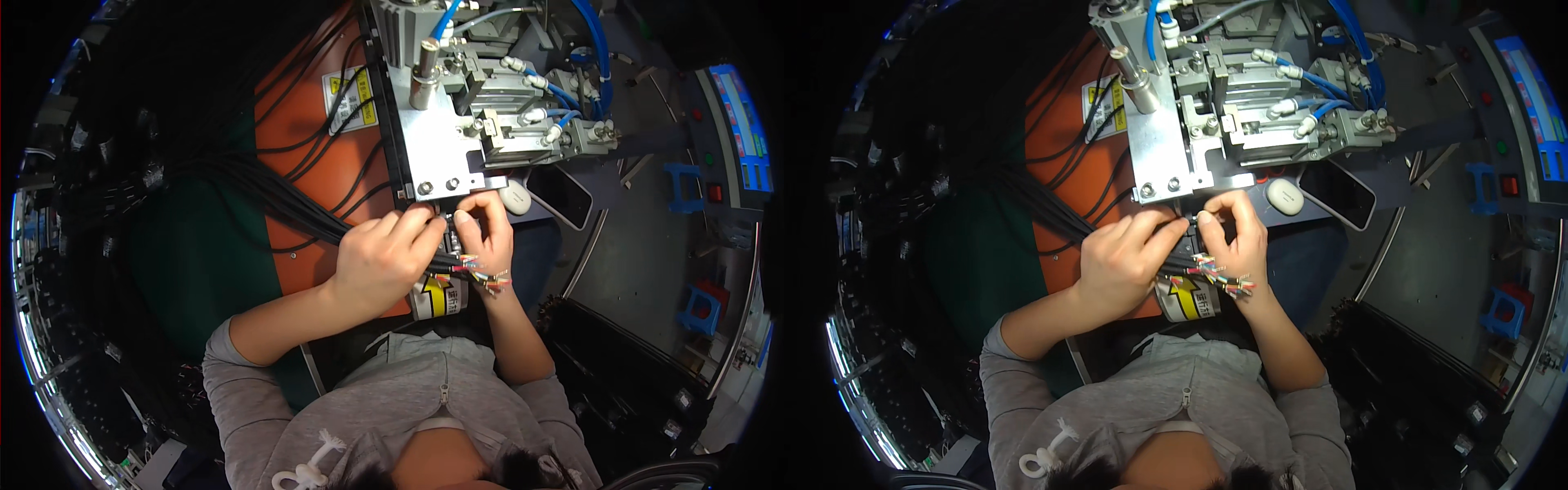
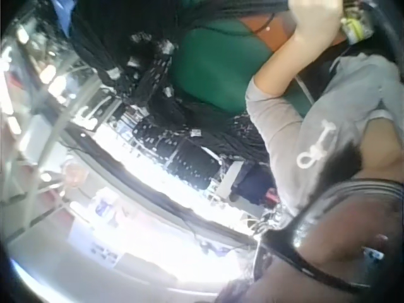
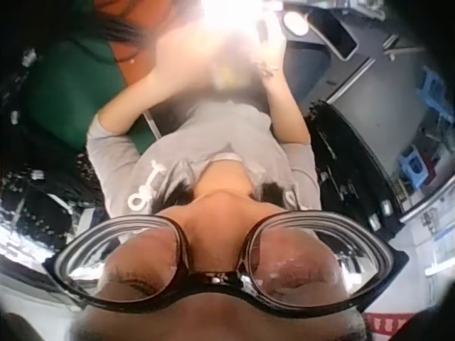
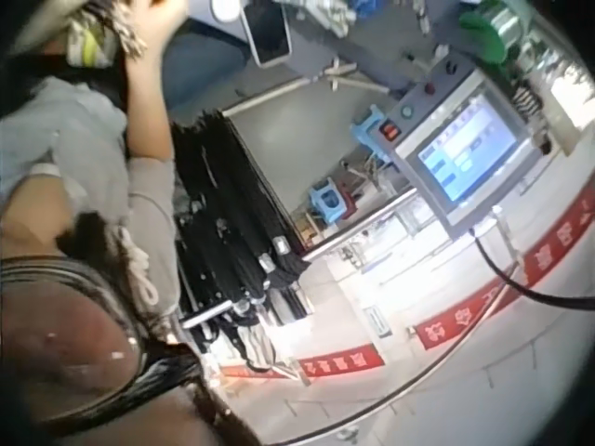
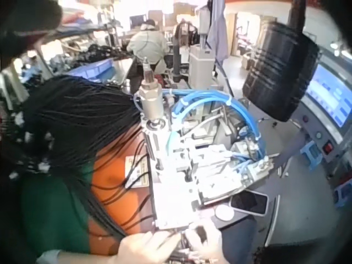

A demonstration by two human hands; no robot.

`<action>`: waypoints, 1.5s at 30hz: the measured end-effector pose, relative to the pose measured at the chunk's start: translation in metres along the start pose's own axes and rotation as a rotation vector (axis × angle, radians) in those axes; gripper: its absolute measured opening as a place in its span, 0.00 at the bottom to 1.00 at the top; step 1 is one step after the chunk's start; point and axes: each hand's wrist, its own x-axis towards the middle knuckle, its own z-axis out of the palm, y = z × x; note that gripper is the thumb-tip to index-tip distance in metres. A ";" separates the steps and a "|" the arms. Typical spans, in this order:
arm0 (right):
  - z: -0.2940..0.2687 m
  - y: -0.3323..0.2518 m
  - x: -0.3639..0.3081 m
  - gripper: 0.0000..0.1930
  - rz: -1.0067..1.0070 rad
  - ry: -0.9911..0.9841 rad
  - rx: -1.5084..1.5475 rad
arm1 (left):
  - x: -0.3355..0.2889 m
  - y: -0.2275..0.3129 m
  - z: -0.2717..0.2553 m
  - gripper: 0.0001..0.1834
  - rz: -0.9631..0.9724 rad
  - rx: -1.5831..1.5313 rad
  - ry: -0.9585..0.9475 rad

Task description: The person inserts individual wires into a crimping machine and secures them with connectors. They handle bundles of black cables, separating them to feed into the machine one by one. The person repeatedly places wires into the machine's slot and operates the mechanism to attach the connectors.

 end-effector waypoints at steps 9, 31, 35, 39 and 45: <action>-0.013 0.005 0.001 0.09 -0.413 -0.037 0.027 | -0.014 0.001 -0.009 0.06 -0.032 0.182 -0.199; -0.019 -0.026 -0.005 0.13 -0.629 -0.090 -0.006 | -0.010 -0.013 -0.004 0.17 0.186 -0.264 0.086; -0.006 -0.013 -0.021 0.16 -0.370 0.037 0.394 | -0.008 -0.012 -0.004 0.15 0.196 -0.271 0.192; -0.012 -0.005 -0.019 0.18 -0.437 -0.033 0.405 | -0.006 -0.009 -0.003 0.11 0.194 -0.276 0.276; -0.010 -0.002 -0.016 0.14 -0.580 0.012 0.154 | -0.011 -0.009 -0.002 0.12 0.199 -0.257 0.324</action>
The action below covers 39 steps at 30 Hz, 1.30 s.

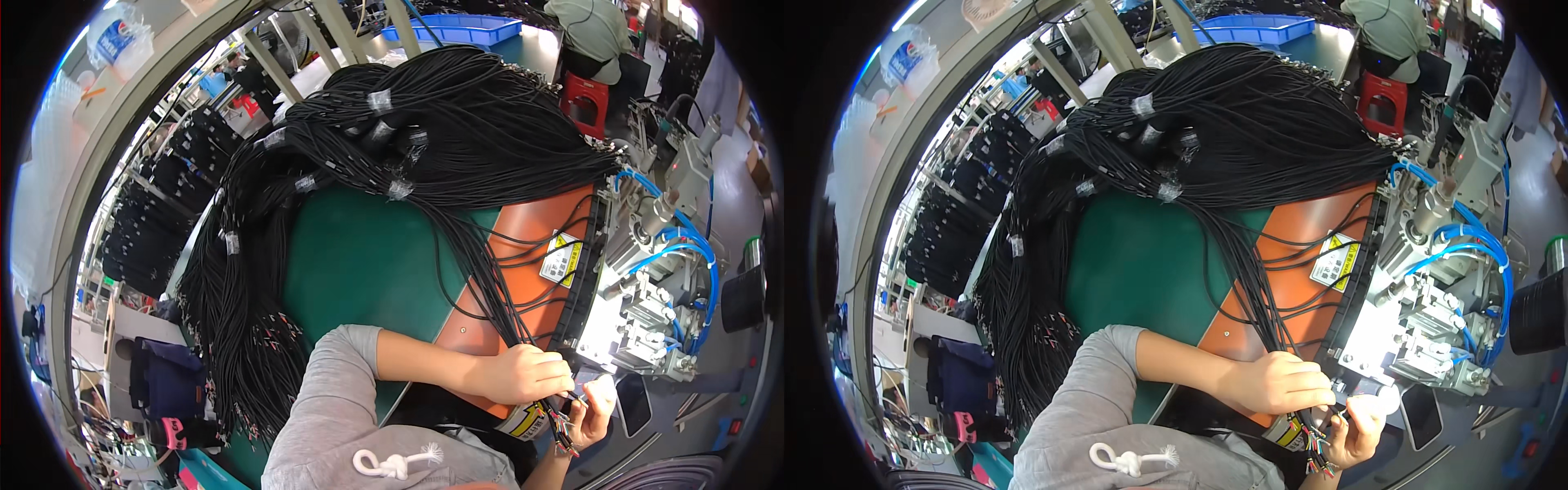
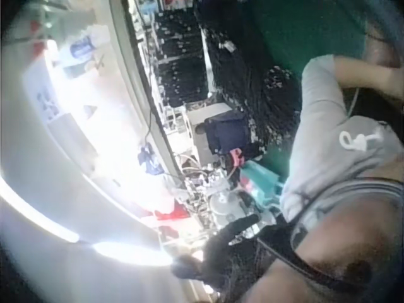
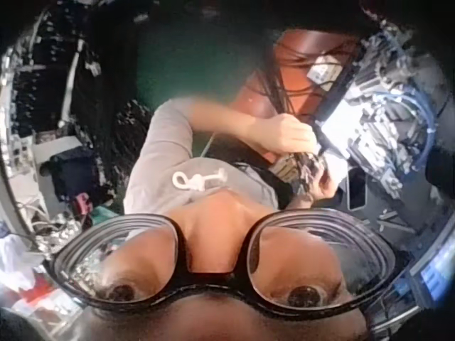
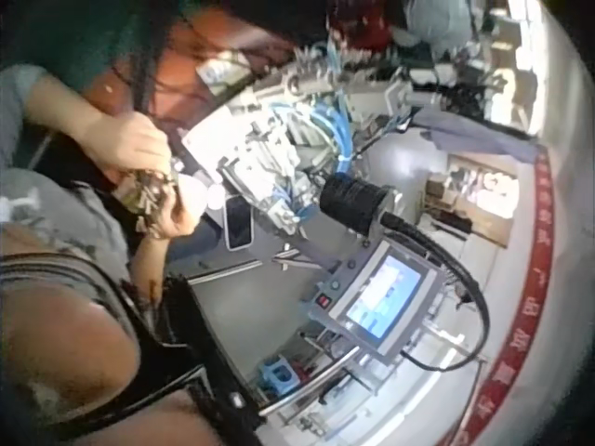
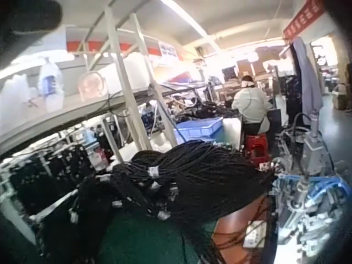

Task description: The person inserts individual wires into a crimping machine and secures them with connectors. They handle bundles of black cables, separating them to feed into the machine one by one. The person repeatedly places wires into the machine's slot and operates the mechanism to attach the connectors.

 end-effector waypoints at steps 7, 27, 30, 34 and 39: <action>0.001 -0.010 0.009 0.05 0.038 -0.118 0.157 | -0.004 0.001 0.005 0.10 -0.018 0.021 0.001; -0.002 -0.021 0.022 0.08 0.362 -0.093 0.246 | 0.000 0.004 0.004 0.12 -0.018 0.114 -0.096; -0.002 -0.024 0.020 0.08 0.410 -0.079 0.264 | 0.001 0.003 0.002 0.12 -0.014 0.099 -0.107; 0.001 -0.023 0.018 0.07 0.441 -0.042 0.294 | 0.003 0.002 0.002 0.13 -0.006 0.084 -0.115; 0.003 -0.028 0.021 0.08 0.460 -0.033 0.305 | 0.003 0.003 0.000 0.13 -0.034 0.037 -0.147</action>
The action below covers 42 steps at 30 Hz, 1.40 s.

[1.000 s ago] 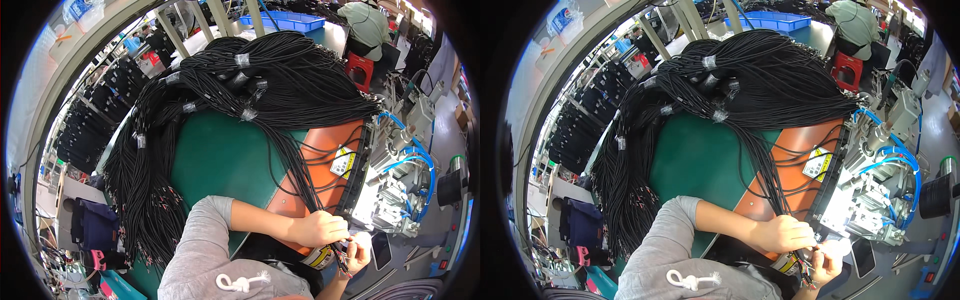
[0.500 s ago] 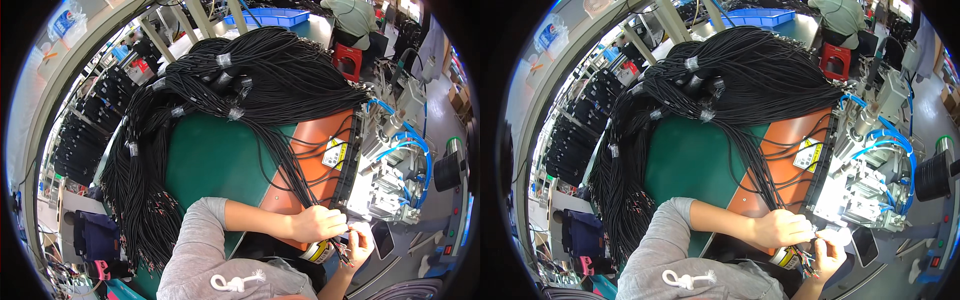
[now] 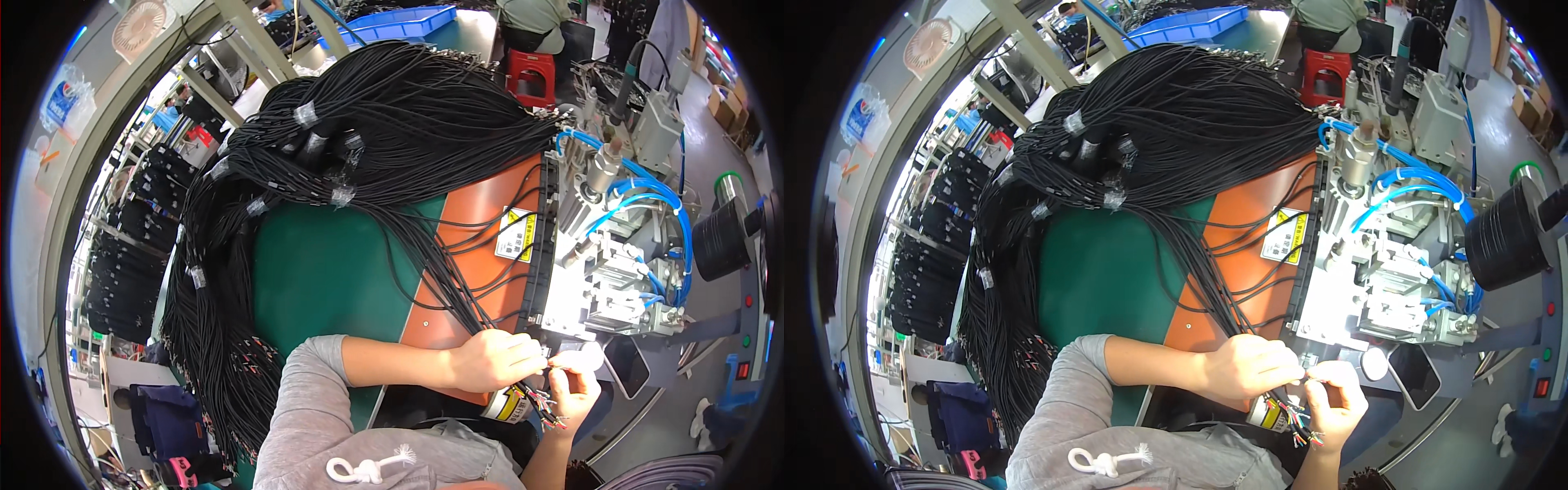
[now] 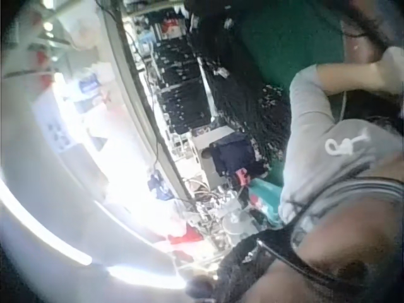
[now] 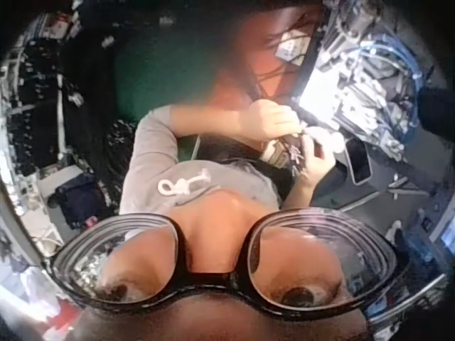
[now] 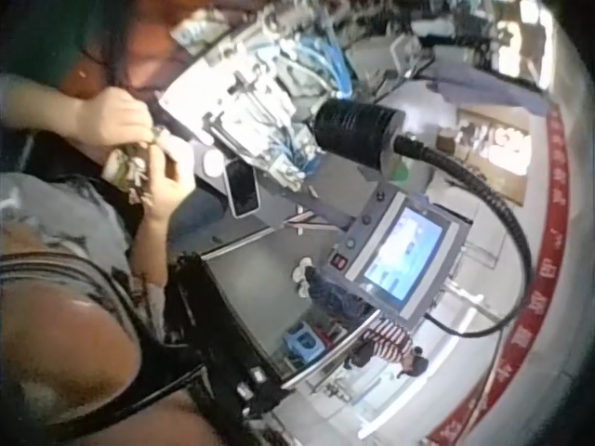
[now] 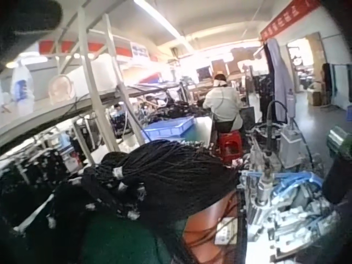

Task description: The person inserts individual wires into a crimping machine and secures them with connectors. They handle bundles of black cables, separating them to feed into the machine one by one. The person repeatedly places wires into the machine's slot and operates the mechanism to attach the connectors.

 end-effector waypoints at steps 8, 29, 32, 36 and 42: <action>-0.002 0.002 0.002 0.08 0.033 0.016 -0.003 | 0.002 -0.001 0.002 0.12 -0.010 -0.020 0.000; -0.004 0.008 0.000 0.06 -0.032 0.008 -0.015 | 0.000 -0.002 0.007 0.10 -0.020 -0.020 0.019; -0.004 0.011 -0.004 0.06 -0.012 0.029 0.029 | -0.001 -0.001 0.007 0.10 -0.018 -0.049 0.029; 0.000 0.014 -0.008 0.05 0.004 0.059 -0.019 | -0.007 -0.002 0.008 0.09 -0.016 -0.043 0.048; 0.005 0.011 -0.009 0.05 0.067 0.097 0.000 | -0.006 0.000 0.003 0.09 -0.014 -0.019 0.031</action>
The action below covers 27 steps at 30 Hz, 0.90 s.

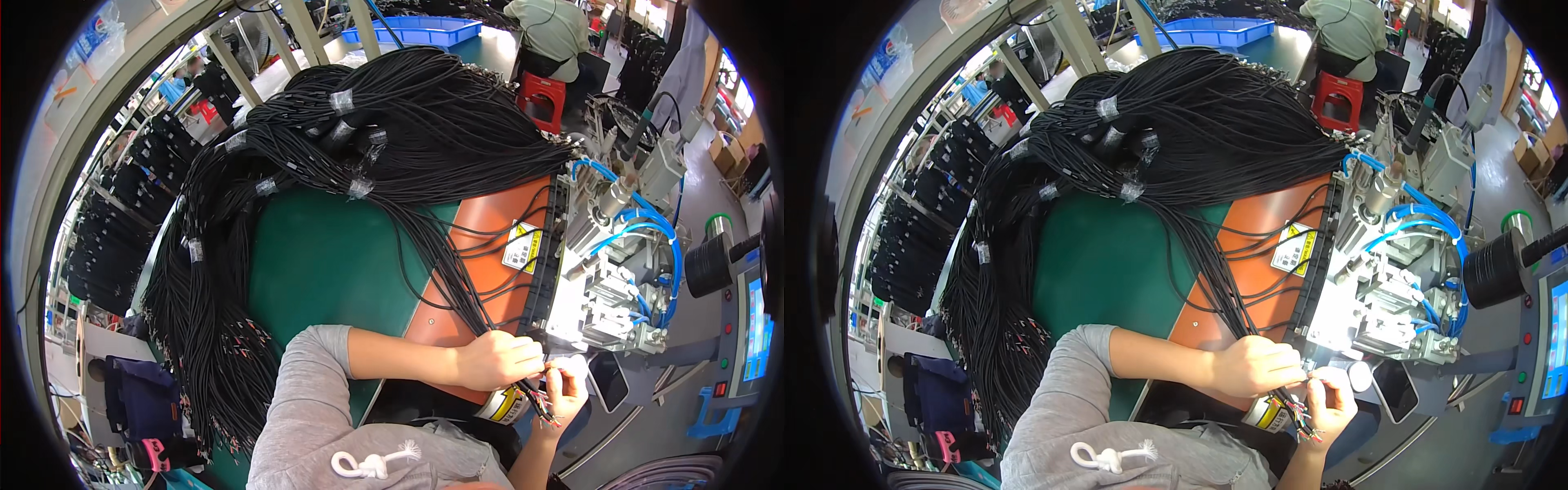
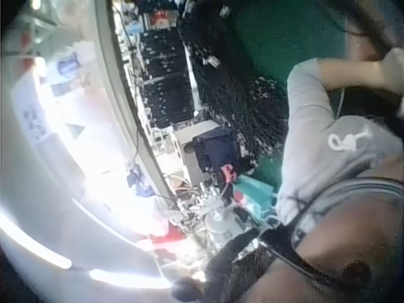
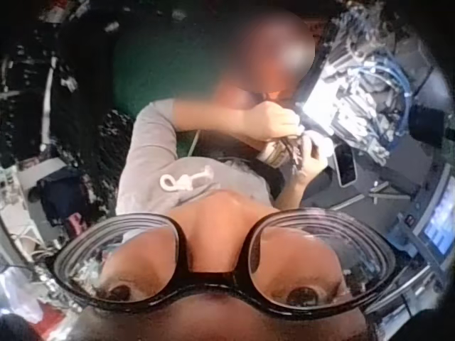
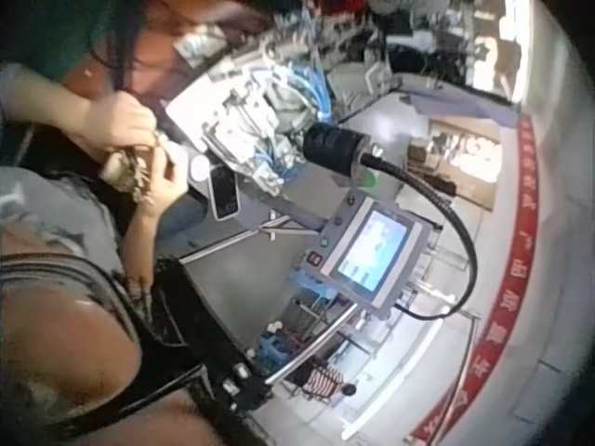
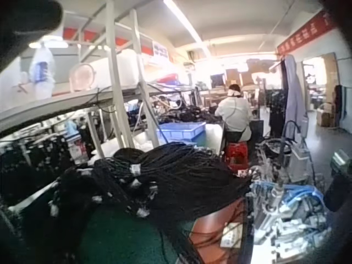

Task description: The person inserts individual wires into a crimping machine and secures them with connectors. They handle bundles of black cables, separating them to feed into the machine one by one. The person repeatedly places wires into the machine's slot and operates the mechanism to attach the connectors.

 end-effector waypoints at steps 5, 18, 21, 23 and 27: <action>0.011 -0.014 0.008 0.03 0.009 0.032 -0.073 | 0.005 -0.004 -0.010 0.15 -0.012 -0.057 -0.083; 0.006 -0.014 0.012 0.08 -0.456 0.049 -0.491 | 0.010 0.003 -0.005 0.12 -0.076 -0.053 -0.086; 0.007 -0.023 0.015 0.09 -0.603 0.009 -0.767 | 0.006 0.002 -0.004 0.11 -0.007 0.083 -0.027; 0.002 -0.028 0.015 0.08 -0.502 -0.061 -0.795 | 0.006 0.002 -0.004 0.11 0.008 0.105 -0.023; -0.014 -0.025 0.015 0.06 -0.020 -0.175 -0.432 | 0.005 0.000 -0.004 0.12 0.058 0.128 -0.017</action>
